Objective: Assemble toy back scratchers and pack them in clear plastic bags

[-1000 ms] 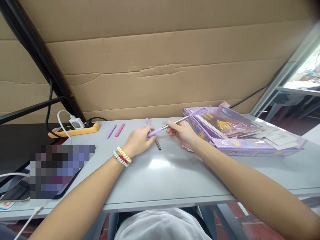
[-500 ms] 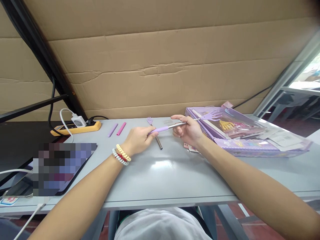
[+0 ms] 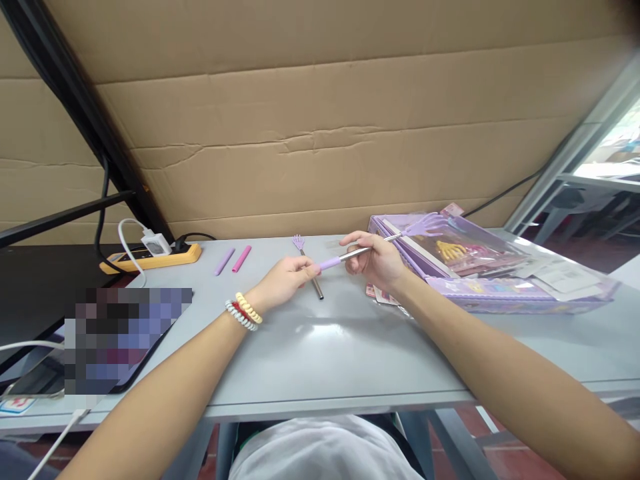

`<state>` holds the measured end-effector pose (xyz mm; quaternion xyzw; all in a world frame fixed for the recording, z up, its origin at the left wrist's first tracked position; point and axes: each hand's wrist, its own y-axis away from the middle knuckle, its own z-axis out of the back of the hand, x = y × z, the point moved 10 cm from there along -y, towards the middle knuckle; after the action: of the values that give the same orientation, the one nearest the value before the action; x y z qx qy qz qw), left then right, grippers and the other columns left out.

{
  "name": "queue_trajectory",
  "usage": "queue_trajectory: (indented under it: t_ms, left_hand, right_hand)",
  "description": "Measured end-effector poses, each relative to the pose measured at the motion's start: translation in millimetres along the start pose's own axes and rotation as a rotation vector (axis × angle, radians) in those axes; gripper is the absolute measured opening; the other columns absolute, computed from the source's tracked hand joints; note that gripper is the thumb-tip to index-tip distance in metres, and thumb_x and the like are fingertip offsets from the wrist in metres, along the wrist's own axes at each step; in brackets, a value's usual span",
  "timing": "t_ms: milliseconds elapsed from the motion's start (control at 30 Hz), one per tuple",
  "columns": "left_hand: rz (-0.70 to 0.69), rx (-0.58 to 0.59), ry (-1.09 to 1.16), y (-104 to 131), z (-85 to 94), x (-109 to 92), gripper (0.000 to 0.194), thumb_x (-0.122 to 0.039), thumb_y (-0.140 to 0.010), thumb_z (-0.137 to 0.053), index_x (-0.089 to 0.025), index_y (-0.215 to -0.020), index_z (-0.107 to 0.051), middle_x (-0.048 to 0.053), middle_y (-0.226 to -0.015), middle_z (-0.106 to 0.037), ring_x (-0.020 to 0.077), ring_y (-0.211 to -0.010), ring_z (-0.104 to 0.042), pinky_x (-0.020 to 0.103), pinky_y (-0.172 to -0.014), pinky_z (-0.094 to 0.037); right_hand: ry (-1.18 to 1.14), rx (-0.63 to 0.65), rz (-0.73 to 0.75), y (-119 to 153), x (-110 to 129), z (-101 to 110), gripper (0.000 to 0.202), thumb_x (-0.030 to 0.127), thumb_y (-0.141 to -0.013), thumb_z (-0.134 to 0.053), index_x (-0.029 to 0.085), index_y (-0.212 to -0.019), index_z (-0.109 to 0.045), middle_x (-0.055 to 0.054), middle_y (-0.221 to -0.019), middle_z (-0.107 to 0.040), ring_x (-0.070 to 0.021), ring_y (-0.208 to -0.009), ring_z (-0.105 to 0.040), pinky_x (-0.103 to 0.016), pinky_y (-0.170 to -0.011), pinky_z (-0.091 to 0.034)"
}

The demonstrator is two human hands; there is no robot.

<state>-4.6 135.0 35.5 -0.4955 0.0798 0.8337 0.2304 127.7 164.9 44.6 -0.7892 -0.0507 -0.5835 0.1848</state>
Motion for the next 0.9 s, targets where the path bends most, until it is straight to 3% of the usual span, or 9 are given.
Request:
queue_trajectory:
  t_ms: [100, 233, 300, 400, 467, 600, 767, 900]
  left_hand:
    - [-0.058, -0.108, -0.107, 0.8, 9.8, -4.4, 0.033, -0.051, -0.083, -0.048, -0.019, -0.080, -0.052, -0.007, -0.055, -0.035, 0.0081, -0.048, -0.029, 0.022, -0.047, -0.024]
    - [-0.189, -0.256, -0.390, 4.4, 25.2, -14.1, 0.023, -0.042, -0.082, -0.053, -0.019, -0.086, -0.055, -0.007, -0.054, -0.042, 0.0097, -0.049, -0.037, 0.023, -0.050, -0.028]
    - [-0.264, -0.329, -0.531, 7.1, 32.3, -19.5, 0.022, -0.039, -0.082, -0.053, -0.019, -0.090, -0.057, -0.006, -0.055, -0.048, 0.0106, -0.050, -0.040, 0.024, -0.052, -0.030]
    - [-0.372, -0.425, -0.651, 12.2, 41.2, -26.9, 0.026, -0.041, -0.084, -0.052, -0.018, -0.090, -0.063, 0.001, -0.067, -0.060, 0.0123, -0.059, -0.049, 0.025, -0.058, -0.034]
    - [-0.401, -0.411, -0.662, 13.1, 41.5, -27.5, 0.032, -0.045, -0.086, -0.049, -0.018, -0.086, -0.065, 0.003, -0.072, -0.062, 0.0124, -0.062, -0.050, 0.025, -0.060, -0.035]
    - [-0.342, -0.302, -0.586, 11.4, 33.1, -23.1, 0.038, -0.048, -0.086, -0.046, -0.017, -0.081, -0.068, -0.001, -0.058, -0.054, 0.0098, -0.054, -0.040, 0.024, -0.054, -0.031]
    - [-0.129, -0.226, -0.310, 7.6, 25.1, -14.8, 0.040, -0.051, -0.080, -0.052, -0.016, -0.074, -0.069, -0.004, -0.053, -0.038, 0.0082, -0.051, -0.029, 0.024, -0.048, -0.023]
    - [0.018, -0.122, -0.112, 5.2, 13.4, -8.7, 0.042, -0.055, -0.076, -0.056, -0.015, -0.066, -0.065, -0.005, -0.050, -0.027, 0.0074, -0.048, -0.022, 0.024, -0.046, -0.016]
  right_hand:
    - [-0.051, -0.087, -0.007, -2.0, 1.1, 12.2, 0.024, 0.040, -0.070, -0.059, 0.018, -0.077, -0.065, 0.003, -0.040, -0.052, -0.0114, -0.037, -0.041, -0.027, -0.046, -0.034]
    - [-0.119, -0.151, -0.023, -6.0, 0.6, 23.9, 0.041, 0.060, -0.071, -0.055, 0.020, -0.060, -0.058, 0.002, -0.038, -0.048, -0.0104, -0.035, -0.038, -0.026, -0.043, -0.031]
    - [-0.116, -0.188, -0.052, -6.8, -3.2, 28.1, 0.040, 0.058, -0.072, -0.055, 0.021, -0.058, -0.054, 0.002, -0.037, -0.047, -0.0099, -0.034, -0.037, -0.026, -0.042, -0.030]
    - [-0.109, -0.212, -0.099, -5.5, -10.3, 27.9, 0.022, 0.041, -0.071, -0.057, 0.020, -0.067, -0.058, 0.003, -0.039, -0.049, -0.0102, -0.035, -0.037, -0.025, -0.043, -0.030]
    - [-0.096, -0.181, -0.109, -3.9, -12.5, 22.1, 0.016, 0.034, -0.069, -0.055, 0.020, -0.074, -0.060, 0.003, -0.040, -0.050, -0.0110, -0.037, -0.038, -0.025, -0.044, -0.031]
    - [-0.075, -0.105, -0.053, -0.9, -6.6, 10.4, 0.016, 0.029, -0.067, -0.049, 0.021, -0.074, -0.060, 0.003, -0.036, -0.047, -0.0115, -0.034, -0.033, -0.026, -0.042, -0.028]
    - [-0.076, -0.063, 0.042, 1.6, 7.3, 3.4, 0.014, 0.027, -0.064, -0.046, 0.021, -0.070, -0.058, 0.003, -0.033, -0.045, -0.0109, -0.032, -0.028, -0.026, -0.041, -0.027]
    - [-0.078, -0.043, 0.035, 2.9, 3.5, -2.8, 0.013, 0.028, -0.064, -0.046, 0.021, -0.068, -0.057, 0.003, -0.032, -0.044, -0.0109, -0.032, -0.029, -0.026, -0.041, -0.028]
